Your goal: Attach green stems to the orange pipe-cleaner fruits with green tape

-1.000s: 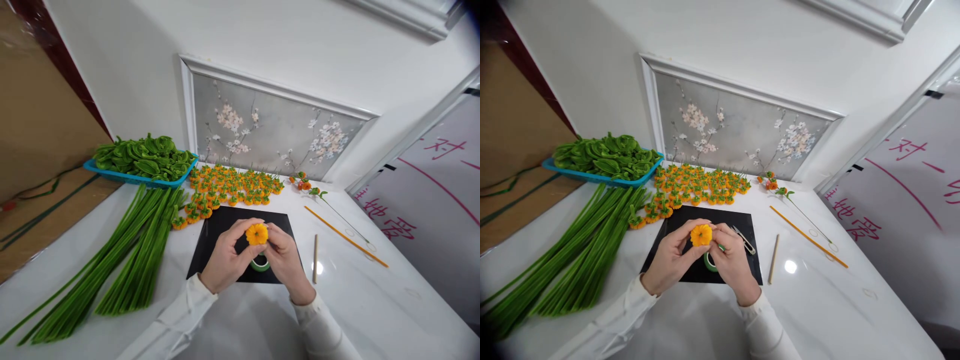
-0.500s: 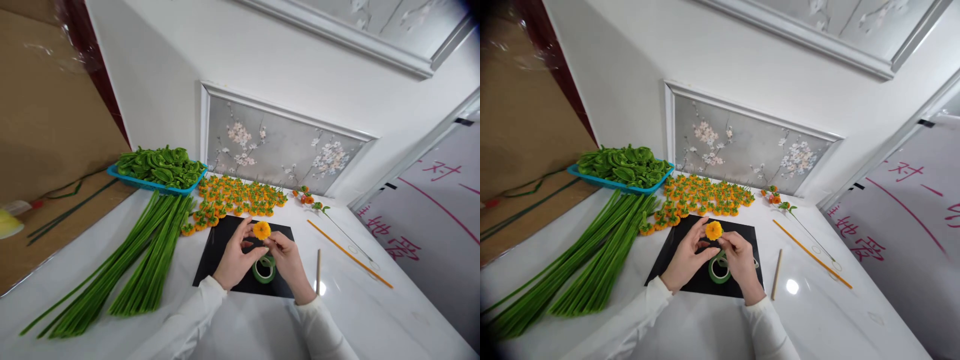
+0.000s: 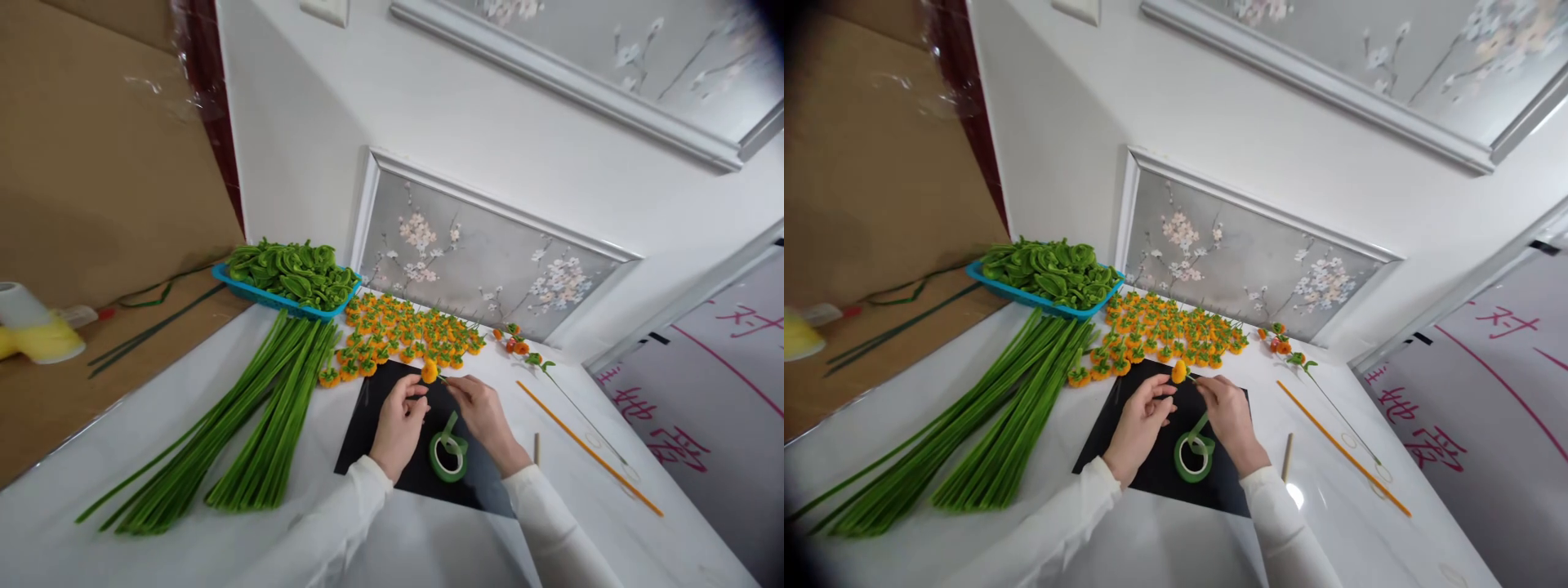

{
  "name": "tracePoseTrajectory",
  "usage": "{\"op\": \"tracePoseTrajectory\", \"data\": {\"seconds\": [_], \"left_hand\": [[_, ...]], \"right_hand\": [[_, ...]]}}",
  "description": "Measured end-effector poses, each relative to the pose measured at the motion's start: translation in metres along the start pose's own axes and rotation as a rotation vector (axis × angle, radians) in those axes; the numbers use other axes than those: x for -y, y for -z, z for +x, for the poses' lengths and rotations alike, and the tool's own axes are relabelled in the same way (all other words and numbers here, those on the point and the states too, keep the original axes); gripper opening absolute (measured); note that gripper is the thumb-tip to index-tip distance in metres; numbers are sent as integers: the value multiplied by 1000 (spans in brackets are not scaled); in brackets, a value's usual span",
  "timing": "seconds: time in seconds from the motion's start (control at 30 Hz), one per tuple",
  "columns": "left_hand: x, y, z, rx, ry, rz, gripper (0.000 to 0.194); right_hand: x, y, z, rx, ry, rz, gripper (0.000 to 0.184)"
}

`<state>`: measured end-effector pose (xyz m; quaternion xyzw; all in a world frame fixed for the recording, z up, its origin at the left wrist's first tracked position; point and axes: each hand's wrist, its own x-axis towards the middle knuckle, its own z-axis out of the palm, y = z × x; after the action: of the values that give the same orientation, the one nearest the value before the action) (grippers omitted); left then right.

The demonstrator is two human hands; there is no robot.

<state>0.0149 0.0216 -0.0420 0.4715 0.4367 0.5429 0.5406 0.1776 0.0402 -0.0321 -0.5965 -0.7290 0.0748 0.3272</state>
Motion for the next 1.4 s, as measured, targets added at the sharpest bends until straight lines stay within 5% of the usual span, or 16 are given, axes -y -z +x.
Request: {"op": "tracePoseTrajectory", "data": {"seconds": [0.23,0.57,0.8,1.0,1.2,1.4], "left_hand": [[-6,0,-2,-46,57,-14,28],[-5,0,-1,-30,77,18,27],[-6,-1,-2,-50,125,-20,26],[-4,-2,-3,-68,165,-72,11],[-2,-4,-3,-24,126,-104,21],[0,-3,-4,-30,116,-131,24]], "right_hand": [[18,12,25,80,122,-603,28],[39,-1,63,204,254,-838,18],[38,-1,66,194,233,-802,27],[67,6,64,118,271,-585,23],[94,-16,67,140,300,-324,24],[91,-45,81,151,170,-283,19]]}}
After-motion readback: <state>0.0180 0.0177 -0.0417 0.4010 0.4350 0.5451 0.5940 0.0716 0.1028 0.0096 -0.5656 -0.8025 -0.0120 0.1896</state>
